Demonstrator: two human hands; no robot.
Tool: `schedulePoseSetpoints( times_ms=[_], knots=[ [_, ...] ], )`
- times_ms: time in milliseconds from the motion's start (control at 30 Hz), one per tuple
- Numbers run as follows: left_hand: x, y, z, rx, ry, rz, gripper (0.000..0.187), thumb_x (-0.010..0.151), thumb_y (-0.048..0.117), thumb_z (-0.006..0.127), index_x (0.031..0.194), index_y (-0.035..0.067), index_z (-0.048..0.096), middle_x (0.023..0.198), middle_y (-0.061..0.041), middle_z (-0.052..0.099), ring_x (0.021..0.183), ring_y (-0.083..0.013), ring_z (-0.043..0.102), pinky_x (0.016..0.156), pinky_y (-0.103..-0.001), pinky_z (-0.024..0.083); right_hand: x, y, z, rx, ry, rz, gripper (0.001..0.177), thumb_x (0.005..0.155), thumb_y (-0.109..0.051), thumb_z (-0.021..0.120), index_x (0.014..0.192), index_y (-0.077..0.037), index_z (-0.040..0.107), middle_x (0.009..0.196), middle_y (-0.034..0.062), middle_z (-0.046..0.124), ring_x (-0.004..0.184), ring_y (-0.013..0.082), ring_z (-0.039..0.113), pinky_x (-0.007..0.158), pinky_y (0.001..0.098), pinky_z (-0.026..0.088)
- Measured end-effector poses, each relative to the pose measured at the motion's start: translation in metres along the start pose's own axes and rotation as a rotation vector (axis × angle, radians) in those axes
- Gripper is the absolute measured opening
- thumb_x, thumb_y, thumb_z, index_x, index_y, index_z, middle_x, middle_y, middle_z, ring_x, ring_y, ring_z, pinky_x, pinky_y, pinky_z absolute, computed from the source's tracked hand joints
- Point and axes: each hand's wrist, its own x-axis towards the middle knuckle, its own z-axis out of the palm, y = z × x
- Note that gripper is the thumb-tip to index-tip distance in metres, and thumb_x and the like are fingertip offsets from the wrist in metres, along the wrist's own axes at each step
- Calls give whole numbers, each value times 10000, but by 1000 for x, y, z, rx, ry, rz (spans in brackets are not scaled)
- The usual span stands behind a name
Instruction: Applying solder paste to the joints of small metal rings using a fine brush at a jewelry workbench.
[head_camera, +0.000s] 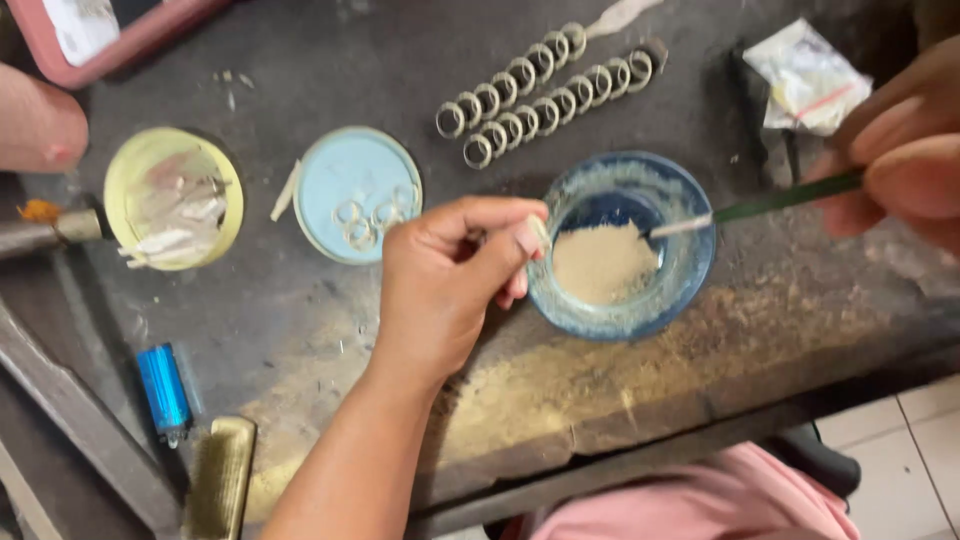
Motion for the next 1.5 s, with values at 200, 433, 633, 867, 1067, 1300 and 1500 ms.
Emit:
schedulePoseSetpoints(
  times_ms=[200,433,633,867,1067,1300,1500],
  knots=[
    [2,-7,-2,16,62,-52,109,754,-7,620,849,14,670,689,-74,624,443,-88,478,377,-193,364,-24,-46,57,-143,105,-1116,234,735,-178,463,623,0,565,480,90,568,305,100,467,302,190,389],
    [3,-6,-1,23,77,-60,122,702,-9,675,822,4,666,621,-64,613,413,-91,491,387,-187,394,-22,-55,61,-110,117,-947,139,763,-90,537,751,17,626,529,79,632,453,117,634,410,186,478],
    [1,-6,-1,15,106,-49,123,717,-35,653,831,11,650,563,-51,582,406,-86,505,375,-184,406,-21,-53,66,-227,192,-932,64,757,-95,587,759,-64,643,501,33,648,452,83,663,375,175,484],
    [1,-3,-1,-15,139,-7,99,745,-13,640,839,20,646,522,-38,536,407,-89,502,384,-190,422,-22,-53,72,-198,216,-943,67,769,-75,584,768,-31,633,497,50,627,430,86,634,420,171,514],
    [1,-3,-1,-7,126,3,103,748,-18,629,844,19,641,552,-36,547,426,-90,509,404,-195,440,-23,-53,74,-231,236,-909,78,764,-108,603,781,-51,653,469,36,614,396,76,598,387,175,476],
    [1,-4,-2,3,116,4,107,755,-3,629,859,19,639,555,-34,545,433,-92,511,408,-194,425,-22,-53,75,-188,210,-952,78,761,-87,595,766,-24,640,476,48,605,404,80,592,407,171,499],
    [1,-4,-1,14,113,15,103,757,-17,625,849,27,638,530,-29,526,434,-82,502,419,-184,424,-22,-53,76,-197,220,-949,74,758,-87,607,787,-28,642,483,52,610,422,81,602,417,172,489]
  ],
)
